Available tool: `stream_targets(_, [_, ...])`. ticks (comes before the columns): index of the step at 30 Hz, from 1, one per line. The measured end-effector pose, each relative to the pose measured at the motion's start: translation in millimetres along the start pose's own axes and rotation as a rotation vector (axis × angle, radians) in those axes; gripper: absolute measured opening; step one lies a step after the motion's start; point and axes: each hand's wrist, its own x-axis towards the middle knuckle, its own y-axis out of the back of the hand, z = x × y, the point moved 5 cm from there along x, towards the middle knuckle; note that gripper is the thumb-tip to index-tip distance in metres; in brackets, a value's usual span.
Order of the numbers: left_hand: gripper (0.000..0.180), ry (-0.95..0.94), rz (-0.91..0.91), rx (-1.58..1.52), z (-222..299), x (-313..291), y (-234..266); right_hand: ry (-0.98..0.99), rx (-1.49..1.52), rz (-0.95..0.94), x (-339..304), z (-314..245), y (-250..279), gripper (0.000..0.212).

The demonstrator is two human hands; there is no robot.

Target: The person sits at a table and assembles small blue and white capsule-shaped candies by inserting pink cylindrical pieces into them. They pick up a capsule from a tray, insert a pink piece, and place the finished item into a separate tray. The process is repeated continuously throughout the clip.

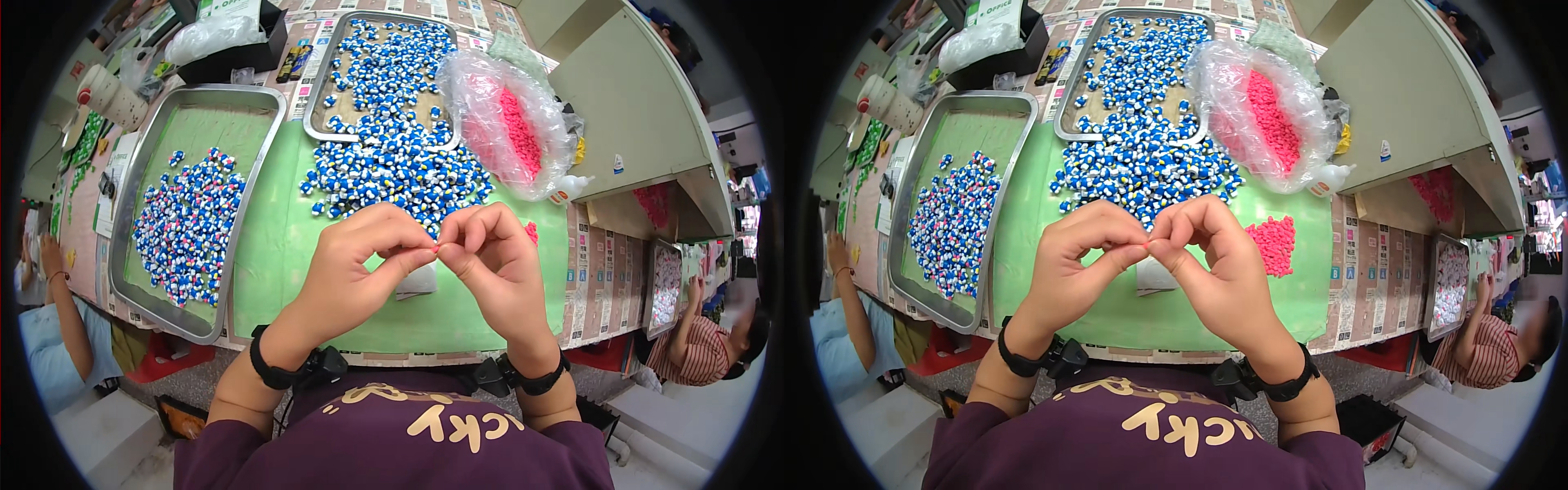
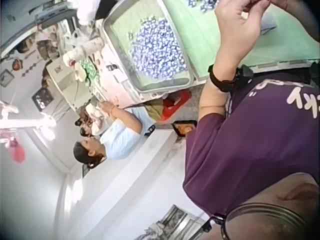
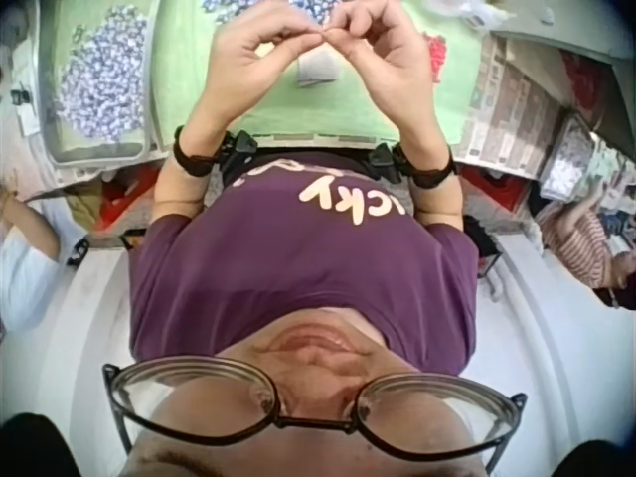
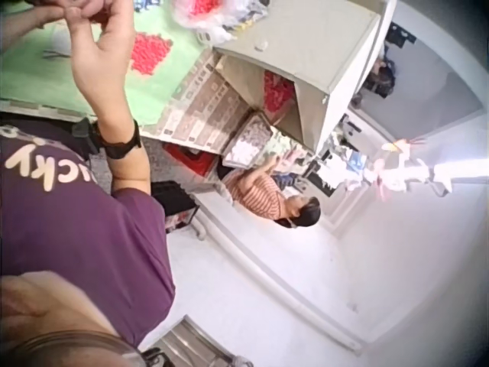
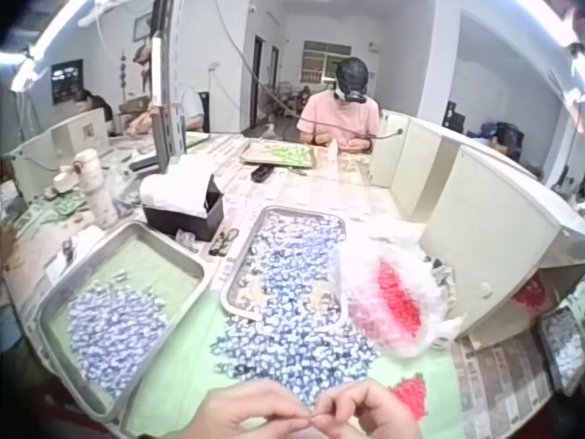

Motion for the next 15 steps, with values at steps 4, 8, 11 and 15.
stream_targets(4, [0.006, 0.004, 0.014, 0.034, -5.6, 1.0, -1.4, 0.014, -0.032, 0.039, 0.7, 6.0, 1.2, 0.020])
stream_targets(8, [0.012, 0.119, 0.023, -0.022, -13.7, -1.1, 1.0, 0.042, -0.141, 0.032, 3.2, 5.6, 2.6, 0.021])
stream_targets(11, [0.022, 0.178, 0.090, -0.085, -23.2, -2.5, 14.6, 0.133, -0.476, -0.103, 4.5, -1.2, 7.2, 0.020])
stream_targets(15, [0.023, 0.242, 0.226, -0.186, -31.6, -10.9, 39.8, 0.213, -0.818, -0.347, -2.4, 9.2, 1.9, 0.020])
